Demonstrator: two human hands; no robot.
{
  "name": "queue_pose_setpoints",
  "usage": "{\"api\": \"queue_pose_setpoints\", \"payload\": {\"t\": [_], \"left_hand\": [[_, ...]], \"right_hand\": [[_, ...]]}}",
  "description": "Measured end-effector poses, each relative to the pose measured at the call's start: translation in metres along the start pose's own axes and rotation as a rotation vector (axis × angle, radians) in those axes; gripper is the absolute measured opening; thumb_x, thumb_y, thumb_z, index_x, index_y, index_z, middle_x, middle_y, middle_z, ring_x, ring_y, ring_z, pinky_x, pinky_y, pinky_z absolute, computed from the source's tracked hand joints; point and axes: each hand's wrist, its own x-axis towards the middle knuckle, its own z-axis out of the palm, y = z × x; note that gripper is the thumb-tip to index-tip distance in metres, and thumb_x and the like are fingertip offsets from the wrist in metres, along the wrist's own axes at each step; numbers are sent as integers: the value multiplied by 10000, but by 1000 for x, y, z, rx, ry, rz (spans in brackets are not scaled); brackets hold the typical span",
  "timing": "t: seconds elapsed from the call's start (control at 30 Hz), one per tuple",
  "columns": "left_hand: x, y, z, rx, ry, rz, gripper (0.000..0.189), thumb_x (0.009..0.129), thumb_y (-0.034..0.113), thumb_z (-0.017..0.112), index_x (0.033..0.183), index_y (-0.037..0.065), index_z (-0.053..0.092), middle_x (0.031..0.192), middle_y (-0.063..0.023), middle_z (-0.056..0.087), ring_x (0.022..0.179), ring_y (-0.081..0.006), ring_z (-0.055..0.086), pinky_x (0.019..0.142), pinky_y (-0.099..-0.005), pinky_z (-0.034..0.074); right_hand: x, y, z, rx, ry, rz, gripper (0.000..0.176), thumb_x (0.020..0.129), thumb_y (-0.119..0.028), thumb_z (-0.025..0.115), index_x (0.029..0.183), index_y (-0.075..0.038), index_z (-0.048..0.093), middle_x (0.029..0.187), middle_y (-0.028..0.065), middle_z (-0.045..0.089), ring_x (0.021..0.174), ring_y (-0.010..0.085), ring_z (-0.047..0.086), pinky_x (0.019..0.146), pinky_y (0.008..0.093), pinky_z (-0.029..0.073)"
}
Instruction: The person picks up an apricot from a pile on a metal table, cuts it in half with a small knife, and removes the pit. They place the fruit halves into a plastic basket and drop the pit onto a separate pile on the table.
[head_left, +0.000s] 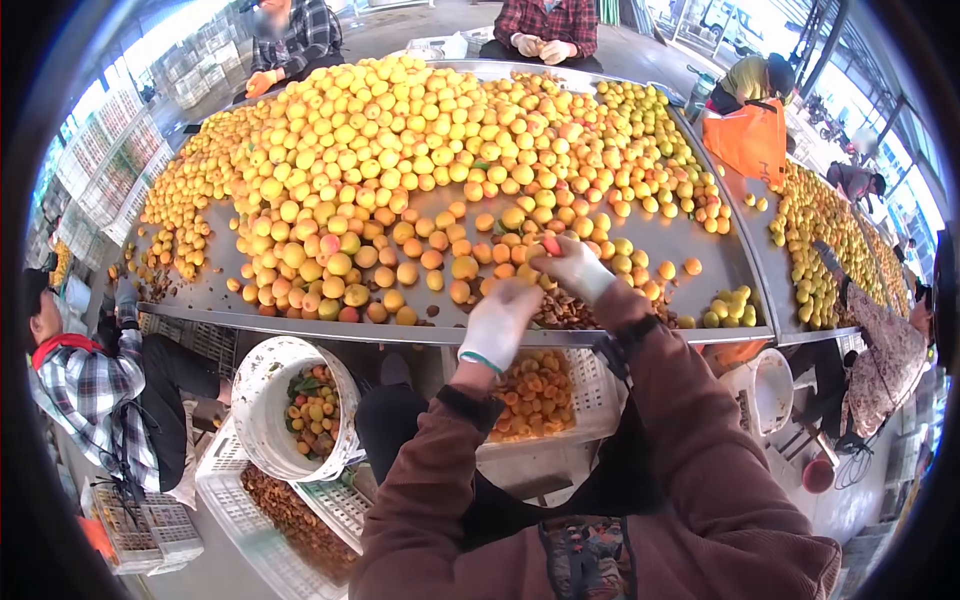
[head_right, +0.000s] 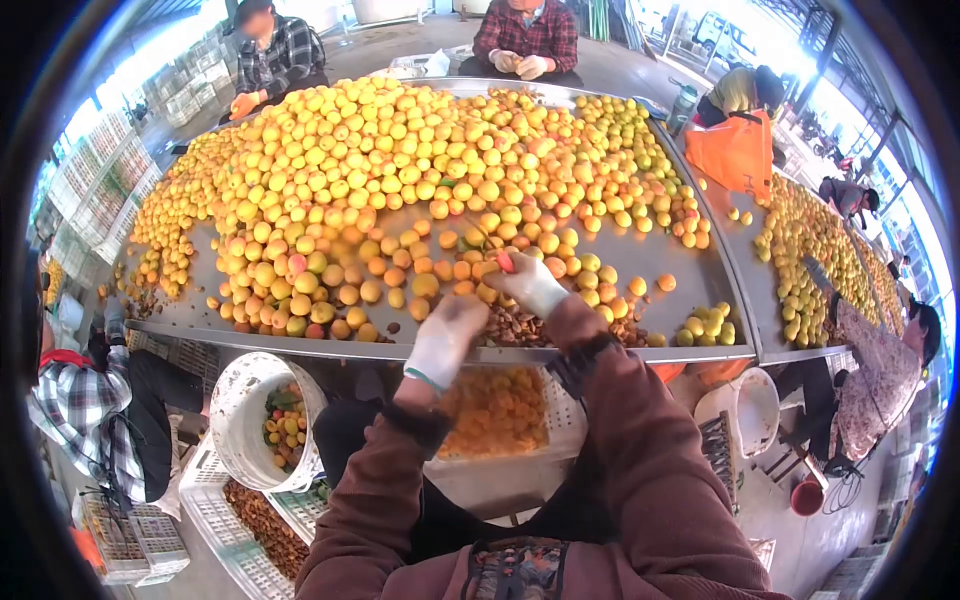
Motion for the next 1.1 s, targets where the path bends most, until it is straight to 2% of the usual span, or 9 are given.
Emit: {"api": "queue_pose_setpoints", "payload": {"t": [0.07, 0.1, 0.2, 0.27, 0.43, 0.8, 0.87, 1.03, 1.1], "left_hand": [[9, -6, -1, -651, 162, 60, 441, 907, 365, 586, 1154, 1, 611, 973, -63, 647, 876, -133, 603, 761, -264, 472], [-3, 12, -6, -833, 20, -146, 388, 948, 339, 551, 1154, 15, 603, 941, 1, 604, 828, -82, 555, 740, -207, 436], [-1, -1, 6, -585, -70, 164, 338, 982, 293, 498, 1138, 9, 593, 936, -10, 605, 789, -86, 579, 690, -238, 488], [-4, 4, 12, -671, -61, -26, 323, 986, 287, 492, 1118, 10, 594, 990, -14, 602, 845, -86, 580, 708, -244, 492], [-5, -2, 5, -937, -134, 66, 311, 993, 283, 489, 1150, 23, 556, 1003, -50, 619, 865, -162, 620, 767, -332, 511], [-3, -5, 8, -1045, -156, 208, 428, 977, 355, 520, 1231, 12, 500, 1108, -68, 590, 994, -185, 581, 884, -353, 472], [-3, -3, 9, -1033, -149, 188, 427, 966, 347, 544, 1230, 14, 500, 1112, -68, 589, 1000, -185, 581, 894, -352, 469], [0, -3, 13, -1025, -104, 159, 395, 940, 297, 605, 1207, 22, 513, 1114, -66, 595, 1016, -182, 583, 910, -342, 467], [1, -3, 17, -944, -35, 153, 421, 956, 338, 569, 1223, 17, 517, 1041, -72, 607, 885, -155, 589, 766, -301, 477]], "right_hand": [[-38, -19, -1, 320, -43, -48, 396, 822, -201, 709, 1148, -20, 575, 821, -34, 578, 733, 67, 521, 612, 233, 443], [-46, -14, 3, 412, -70, -82, 390, 825, -166, 707, 1164, -30, 572, 895, -19, 612, 791, 74, 558, 656, 231, 471], [-82, -19, 15, 344, -49, -190, 429, 819, -155, 722, 1198, -41, 556, 1054, 6, 627, 953, 94, 580, 816, 250, 497], [-97, -37, 16, 99, 5, -228, 413, 828, -179, 723, 1181, -41, 560, 1072, 18, 629, 979, 110, 583, 834, 271, 497], [-113, -17, 15, 553, 23, -329, 290, 974, -301, 529, 1092, -36, 538, 781, -42, 452, 698, 45, 415, 604, 221, 381], [-126, -7, 41, 437, 41, -266, 226, 976, -234, 515, 980, -9, 536, 813, 50, 536, 798, 105, 477, 723, 284, 447], [-124, -2, 46, 409, 56, -313, 435, 971, -449, 509, 1038, -21, 550, 859, -27, 501, 783, 56, 443, 705, 211, 395], [-124, 1, 45, 375, 30, -197, 413, 988, -419, 480, 1024, -11, 535, 888, -6, 516, 821, 77, 451, 750, 226, 404], [-124, 1, 49, 377, 127, -268, 278, 978, -288, 524, 966, -10, 528, 763, 95, 526, 764, 103, 452, 682, 298, 446]]}}
